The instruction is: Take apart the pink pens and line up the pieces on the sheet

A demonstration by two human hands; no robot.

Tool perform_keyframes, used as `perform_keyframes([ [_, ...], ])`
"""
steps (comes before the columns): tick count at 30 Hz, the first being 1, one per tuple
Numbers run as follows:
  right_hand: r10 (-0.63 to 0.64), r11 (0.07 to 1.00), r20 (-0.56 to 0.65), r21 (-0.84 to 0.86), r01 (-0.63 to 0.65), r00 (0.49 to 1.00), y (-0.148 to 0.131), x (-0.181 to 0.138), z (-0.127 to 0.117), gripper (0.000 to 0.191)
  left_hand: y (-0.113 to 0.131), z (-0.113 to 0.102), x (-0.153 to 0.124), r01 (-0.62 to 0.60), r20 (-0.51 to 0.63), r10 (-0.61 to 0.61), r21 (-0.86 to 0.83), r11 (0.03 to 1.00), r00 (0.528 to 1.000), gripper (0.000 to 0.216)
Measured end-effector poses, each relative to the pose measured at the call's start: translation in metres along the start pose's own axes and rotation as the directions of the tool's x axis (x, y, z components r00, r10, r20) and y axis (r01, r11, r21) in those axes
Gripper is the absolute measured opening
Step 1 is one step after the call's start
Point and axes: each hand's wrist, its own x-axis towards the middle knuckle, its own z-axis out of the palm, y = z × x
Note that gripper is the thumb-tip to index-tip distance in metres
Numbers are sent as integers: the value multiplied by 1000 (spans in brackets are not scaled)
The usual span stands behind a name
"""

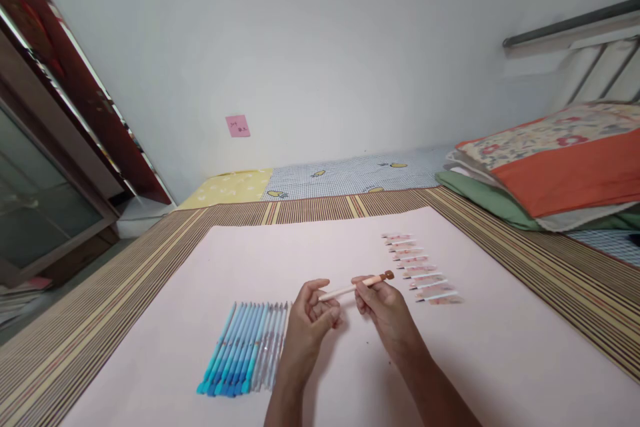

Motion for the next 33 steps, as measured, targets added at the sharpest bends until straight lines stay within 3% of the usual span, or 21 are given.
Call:
perform_keyframes([
  [5,35,999,-23,30,-34,999,2,0,2,46,-3,-1,2,-45,-30,44,-1,999,999,33],
  [11,-2,1000,8,-14,2,1000,-2,-3,4,46,-15,-1,5,95,-38,-96,-35,995,995,55],
  [19,-44,994,8,-102,45,999,1,-1,2,48,-17,1,3,122,25,-120,-239,963,992,36],
  [33,-2,1000,-93,20,4,996,-11,0,-4,44,-25,0,6,244,-41,-267,-287,926,963,51],
])
